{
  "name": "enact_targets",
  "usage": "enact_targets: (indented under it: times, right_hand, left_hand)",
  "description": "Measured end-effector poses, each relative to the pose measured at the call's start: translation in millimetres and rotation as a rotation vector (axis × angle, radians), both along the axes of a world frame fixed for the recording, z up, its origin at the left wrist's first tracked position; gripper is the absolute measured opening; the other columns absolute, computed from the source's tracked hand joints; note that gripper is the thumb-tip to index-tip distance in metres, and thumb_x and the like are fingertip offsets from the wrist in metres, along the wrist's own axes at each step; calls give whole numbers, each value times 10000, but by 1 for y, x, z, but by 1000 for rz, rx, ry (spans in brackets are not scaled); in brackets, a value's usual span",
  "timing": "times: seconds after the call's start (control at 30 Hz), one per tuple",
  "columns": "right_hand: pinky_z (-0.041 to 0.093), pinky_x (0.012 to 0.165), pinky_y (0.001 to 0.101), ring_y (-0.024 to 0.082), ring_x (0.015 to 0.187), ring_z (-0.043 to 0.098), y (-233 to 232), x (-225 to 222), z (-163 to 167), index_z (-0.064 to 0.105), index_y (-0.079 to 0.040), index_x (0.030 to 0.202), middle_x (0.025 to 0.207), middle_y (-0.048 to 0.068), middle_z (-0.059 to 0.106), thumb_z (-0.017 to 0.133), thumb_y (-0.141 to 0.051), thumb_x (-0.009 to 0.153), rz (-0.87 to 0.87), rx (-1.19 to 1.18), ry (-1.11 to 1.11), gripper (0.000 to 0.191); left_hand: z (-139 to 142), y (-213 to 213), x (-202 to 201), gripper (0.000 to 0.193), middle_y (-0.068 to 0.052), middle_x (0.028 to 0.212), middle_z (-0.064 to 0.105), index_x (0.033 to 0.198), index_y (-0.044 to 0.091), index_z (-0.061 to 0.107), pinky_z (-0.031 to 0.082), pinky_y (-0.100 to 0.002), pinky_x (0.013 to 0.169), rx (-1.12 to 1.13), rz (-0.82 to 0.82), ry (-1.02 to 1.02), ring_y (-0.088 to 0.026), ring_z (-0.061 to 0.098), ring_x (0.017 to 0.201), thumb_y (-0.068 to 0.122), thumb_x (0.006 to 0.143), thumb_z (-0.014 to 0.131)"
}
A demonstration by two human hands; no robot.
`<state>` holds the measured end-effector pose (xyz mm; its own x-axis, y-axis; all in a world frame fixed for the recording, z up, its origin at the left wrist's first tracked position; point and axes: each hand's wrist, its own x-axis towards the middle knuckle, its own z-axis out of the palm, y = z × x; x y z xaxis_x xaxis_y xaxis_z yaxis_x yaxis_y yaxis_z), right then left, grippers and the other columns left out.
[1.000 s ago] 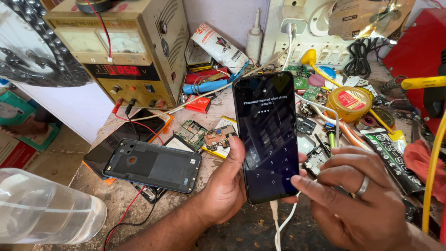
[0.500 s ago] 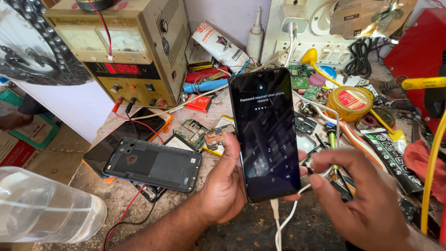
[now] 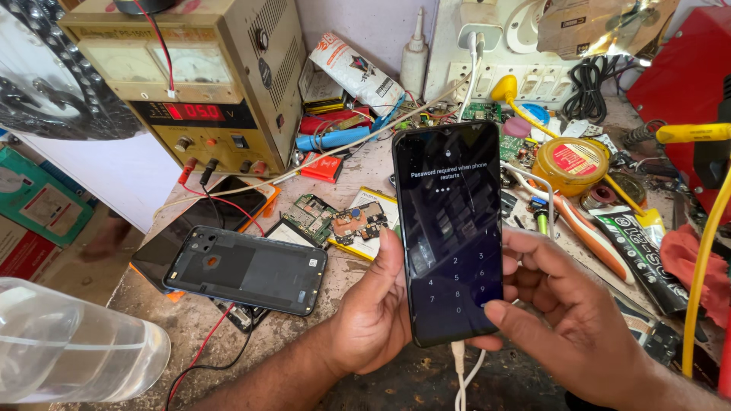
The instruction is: The person removes the back cover of a smartphone, compares it with a new blue back cover, and then snaps the new cover onto the phone. The phone is powered on and shows a lock screen during the process.
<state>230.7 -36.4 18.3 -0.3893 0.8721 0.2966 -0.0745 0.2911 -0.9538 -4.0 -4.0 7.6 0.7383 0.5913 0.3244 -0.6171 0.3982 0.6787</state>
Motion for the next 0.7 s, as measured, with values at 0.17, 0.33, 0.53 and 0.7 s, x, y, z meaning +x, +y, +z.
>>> enact_targets:
  times: [0.17, 0.33, 0.53, 0.7]
  right_hand:
    - [679, 790, 350, 215, 1094, 692, -1, 0, 2, 362, 20, 1503, 1244, 155, 632, 605, 63, 917, -66, -12, -72, 636]
    - [694, 792, 354, 219, 1121, 686, -1, -1, 1, 348, 21, 1542, 1283, 160, 621, 620, 66, 956, -40, 39, -55, 648]
    - [657, 818, 340, 187, 1083, 684, -3, 0, 0, 360, -2, 1524, 1261, 145, 643, 642, 48, 918, -135, 95, -138, 670]
    - [603, 919, 318, 144, 1054, 684, -4, 2, -5, 389, -18, 1555, 1234, 112, 663, 701, 31, 905, -172, 140, -185, 722]
  left_hand:
    - [0, -1, 1, 884, -165, 1557, 503, 1643, 57, 342, 514, -602, 1110, -5, -2, -7, -303, 550, 1403, 703, 1059, 181]
    - [1, -1, 0, 880, -164, 1559, 504, 1644, 62, 336, 509, -601, 1118, -10, -6, -7, -301, 545, 1411, 697, 1057, 172]
    - [3, -1, 1, 882, -175, 1573, 488, 1654, 63, 315, 503, -600, 1118, -2, -9, 4, -311, 536, 1417, 697, 1056, 176]
    - [3, -2, 1, 885, -191, 1584, 473, 1665, 66, 290, 497, -591, 1118, -3, -11, 6, -320, 526, 1420, 695, 1054, 176]
